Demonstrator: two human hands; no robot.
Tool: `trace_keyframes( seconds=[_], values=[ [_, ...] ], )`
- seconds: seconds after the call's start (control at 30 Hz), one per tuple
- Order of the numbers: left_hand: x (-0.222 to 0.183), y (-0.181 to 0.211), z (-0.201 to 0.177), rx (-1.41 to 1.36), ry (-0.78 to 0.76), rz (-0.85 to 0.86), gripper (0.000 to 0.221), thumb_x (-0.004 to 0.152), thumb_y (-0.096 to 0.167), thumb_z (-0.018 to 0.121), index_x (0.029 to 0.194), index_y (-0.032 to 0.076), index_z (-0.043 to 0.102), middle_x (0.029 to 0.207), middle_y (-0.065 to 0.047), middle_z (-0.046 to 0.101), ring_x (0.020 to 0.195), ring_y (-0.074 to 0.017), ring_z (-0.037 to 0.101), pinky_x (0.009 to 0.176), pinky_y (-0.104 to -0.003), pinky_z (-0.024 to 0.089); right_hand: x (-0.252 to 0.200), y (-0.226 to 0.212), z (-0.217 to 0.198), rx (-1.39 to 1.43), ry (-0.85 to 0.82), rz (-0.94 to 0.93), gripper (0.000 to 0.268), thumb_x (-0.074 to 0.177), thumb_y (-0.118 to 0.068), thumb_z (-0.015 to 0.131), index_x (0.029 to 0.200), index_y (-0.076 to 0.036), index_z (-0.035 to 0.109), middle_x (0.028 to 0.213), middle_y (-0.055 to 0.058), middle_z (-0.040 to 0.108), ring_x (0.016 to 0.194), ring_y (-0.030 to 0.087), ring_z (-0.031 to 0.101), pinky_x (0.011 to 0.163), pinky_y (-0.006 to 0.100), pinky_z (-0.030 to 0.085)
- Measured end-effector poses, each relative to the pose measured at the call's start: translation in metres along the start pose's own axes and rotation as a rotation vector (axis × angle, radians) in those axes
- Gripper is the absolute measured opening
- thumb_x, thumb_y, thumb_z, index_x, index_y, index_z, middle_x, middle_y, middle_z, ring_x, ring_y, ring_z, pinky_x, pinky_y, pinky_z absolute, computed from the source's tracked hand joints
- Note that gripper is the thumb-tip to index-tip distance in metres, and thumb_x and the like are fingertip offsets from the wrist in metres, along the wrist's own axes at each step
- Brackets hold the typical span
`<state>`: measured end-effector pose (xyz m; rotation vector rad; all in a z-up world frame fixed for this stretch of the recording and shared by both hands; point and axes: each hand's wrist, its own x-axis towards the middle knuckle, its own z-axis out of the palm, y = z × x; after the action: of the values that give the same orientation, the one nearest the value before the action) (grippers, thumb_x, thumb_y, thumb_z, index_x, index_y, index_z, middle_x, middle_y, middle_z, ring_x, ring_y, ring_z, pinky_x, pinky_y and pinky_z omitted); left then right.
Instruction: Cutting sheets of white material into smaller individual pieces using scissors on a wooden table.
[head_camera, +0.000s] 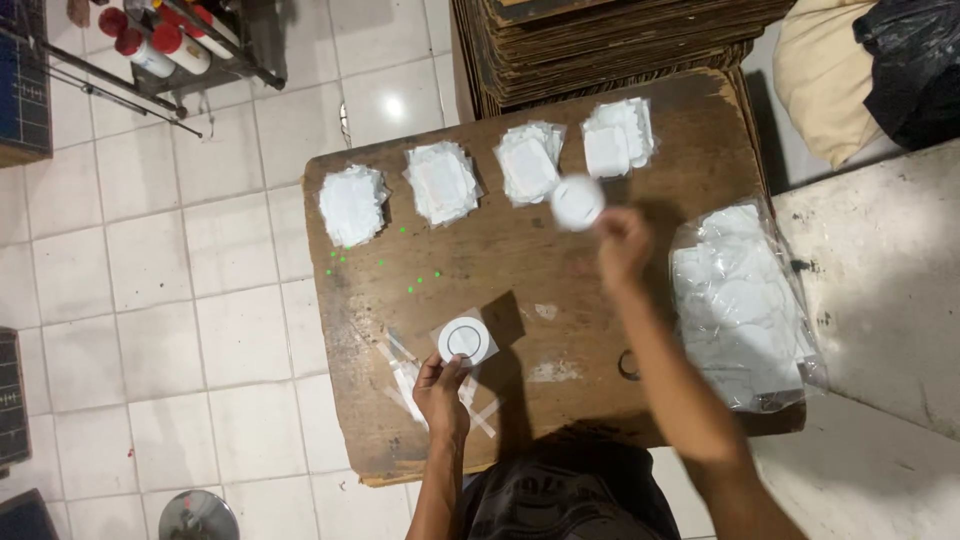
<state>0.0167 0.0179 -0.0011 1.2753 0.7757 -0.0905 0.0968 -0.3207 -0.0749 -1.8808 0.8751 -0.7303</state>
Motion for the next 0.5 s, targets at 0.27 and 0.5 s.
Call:
trace_keyframes(
  seconds=[0.27,0.5],
  values=[
    [-0.007,0.026,0.072,-0.019,-0.047,-0.021,0.032,0.077,-0.007,0.077,0.109,-0.004,0.073,0.076,-0.009,0.061,0.067,-0.0233,0.070,0.073,-0.040,0.063,0.120,-0.003,0.006,-0.096,0.122,0.112,0.031,0.074,-0.011,0.088,0.101,-0.009,0.074,0.093,0.014,0.070,0.090,0.032,0.071,0.077,0.041,0.057],
    [0.043,-0.012,0.137,-0.019,-0.182,-0.003,0.036,0.073,-0.002,0.085,0.108,0.000,0.075,0.079,-0.009,0.067,0.070,-0.0188,0.069,0.074,-0.038,0.062,-0.046,-0.108,-0.031,0.590,-0.849,0.364,0.036,0.085,-0.007,0.080,0.117,0.004,0.070,0.103,0.021,0.074,0.087,0.027,0.070,0.078,0.039,0.060]
  ],
)
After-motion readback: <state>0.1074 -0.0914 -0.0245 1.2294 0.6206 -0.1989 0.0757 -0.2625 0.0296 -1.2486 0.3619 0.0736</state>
